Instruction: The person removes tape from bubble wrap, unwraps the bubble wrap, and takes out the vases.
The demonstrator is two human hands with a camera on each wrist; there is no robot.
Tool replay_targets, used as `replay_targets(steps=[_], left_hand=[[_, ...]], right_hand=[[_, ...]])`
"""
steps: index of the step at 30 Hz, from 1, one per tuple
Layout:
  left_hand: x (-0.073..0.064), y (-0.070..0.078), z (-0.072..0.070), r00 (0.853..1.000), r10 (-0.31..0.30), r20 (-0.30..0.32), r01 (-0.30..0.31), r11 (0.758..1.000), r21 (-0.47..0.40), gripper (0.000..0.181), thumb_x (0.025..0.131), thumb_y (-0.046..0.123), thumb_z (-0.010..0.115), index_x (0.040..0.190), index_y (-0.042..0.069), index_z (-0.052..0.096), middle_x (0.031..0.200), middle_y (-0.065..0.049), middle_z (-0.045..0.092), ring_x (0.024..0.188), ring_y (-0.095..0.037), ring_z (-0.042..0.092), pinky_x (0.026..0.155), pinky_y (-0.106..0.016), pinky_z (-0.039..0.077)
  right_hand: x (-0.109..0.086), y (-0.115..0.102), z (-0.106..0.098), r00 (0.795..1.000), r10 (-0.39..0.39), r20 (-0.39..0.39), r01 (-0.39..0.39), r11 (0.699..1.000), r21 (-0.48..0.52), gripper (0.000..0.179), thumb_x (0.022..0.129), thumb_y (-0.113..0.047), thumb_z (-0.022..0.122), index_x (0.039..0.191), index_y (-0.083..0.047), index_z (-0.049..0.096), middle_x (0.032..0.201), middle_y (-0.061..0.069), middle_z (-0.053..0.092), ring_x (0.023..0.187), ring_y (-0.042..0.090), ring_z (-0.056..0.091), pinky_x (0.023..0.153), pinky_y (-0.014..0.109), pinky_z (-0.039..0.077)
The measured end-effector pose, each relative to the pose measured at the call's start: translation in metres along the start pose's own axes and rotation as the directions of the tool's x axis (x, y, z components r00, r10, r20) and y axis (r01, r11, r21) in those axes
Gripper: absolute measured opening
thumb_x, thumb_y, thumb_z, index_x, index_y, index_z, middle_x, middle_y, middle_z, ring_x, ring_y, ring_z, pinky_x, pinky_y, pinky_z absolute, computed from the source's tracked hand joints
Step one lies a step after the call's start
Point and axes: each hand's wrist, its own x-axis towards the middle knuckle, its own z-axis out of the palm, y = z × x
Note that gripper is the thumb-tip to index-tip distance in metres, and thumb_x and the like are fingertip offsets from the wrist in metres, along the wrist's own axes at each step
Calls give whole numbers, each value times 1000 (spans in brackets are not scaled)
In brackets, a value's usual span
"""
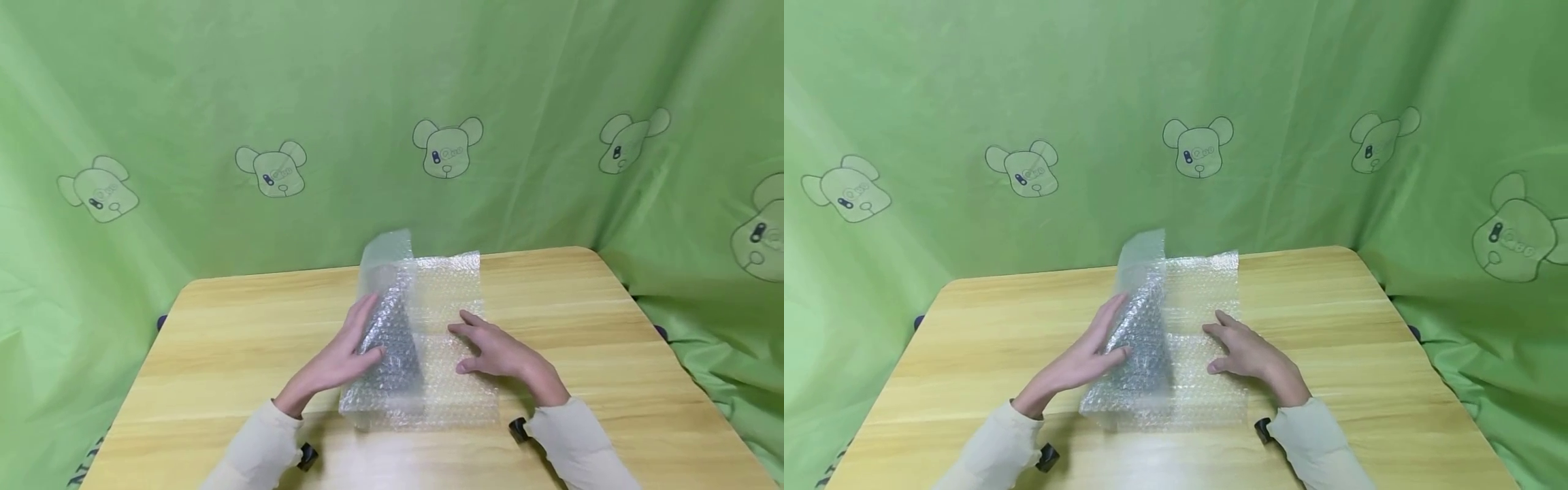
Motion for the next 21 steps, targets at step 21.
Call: replay_targets(steps=[21], left_hand=[[-20, -16, -32, 990, -114, -88, 108, 992, -67, 92, 94, 13, 54, 164, 5, -6, 170, -18, -11, 155, -40, -6, 118, -71, 3]], right_hand=[[1, -2, 1, 1000, 13, 9, -13, 1000, -7, 78, 85, -23, 83, 150, 2, 47, 162, 35, 19, 143, 57, 29, 115, 67, 30]])
